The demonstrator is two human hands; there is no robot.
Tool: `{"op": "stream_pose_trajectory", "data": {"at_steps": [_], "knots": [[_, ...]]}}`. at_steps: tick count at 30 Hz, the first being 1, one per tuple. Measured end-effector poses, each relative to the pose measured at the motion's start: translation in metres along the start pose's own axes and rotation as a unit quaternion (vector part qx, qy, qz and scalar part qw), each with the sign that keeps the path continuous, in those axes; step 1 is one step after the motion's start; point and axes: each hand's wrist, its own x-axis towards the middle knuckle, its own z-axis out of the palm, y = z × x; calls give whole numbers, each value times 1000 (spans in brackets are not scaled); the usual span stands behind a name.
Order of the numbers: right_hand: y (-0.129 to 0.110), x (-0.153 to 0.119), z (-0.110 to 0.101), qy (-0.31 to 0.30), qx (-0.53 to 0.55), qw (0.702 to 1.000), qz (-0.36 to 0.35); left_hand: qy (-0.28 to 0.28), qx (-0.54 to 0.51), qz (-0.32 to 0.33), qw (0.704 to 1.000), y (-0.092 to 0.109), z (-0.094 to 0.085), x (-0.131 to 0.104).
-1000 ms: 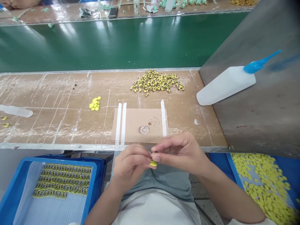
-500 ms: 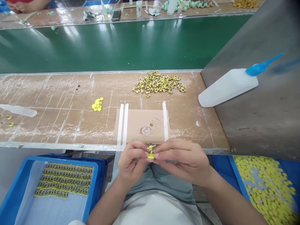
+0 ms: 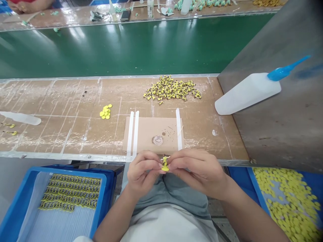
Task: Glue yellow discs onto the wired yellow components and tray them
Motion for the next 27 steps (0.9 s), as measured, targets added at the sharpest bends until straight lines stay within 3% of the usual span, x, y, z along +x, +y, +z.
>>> {"op": "stream_pose_trajectory", "data": {"at_steps": [7,11,13,15,19,22,27], "knots": [[-2,0,3,-9,-30,999,15,7,42,21,999,-1,1,-1],[-1,-2,6,22,69,996,48,8,-8,-20,1000,0,-2,-3],[-1,-2,9,43,170,976,131,-2,-42,-47,998,0,-5,-3],[-1,-2,13,58,279,931,228,-18,-64,-62,996,1,-9,-3],[1,3,26,14,416,850,323,-51,-85,-95,991,4,-17,-2],[1,5,36,10,422,835,353,-35,-78,-126,988,5,-23,-7],[2,6,57,97,378,853,345,57,-35,-134,989,5,-24,-27]]}}
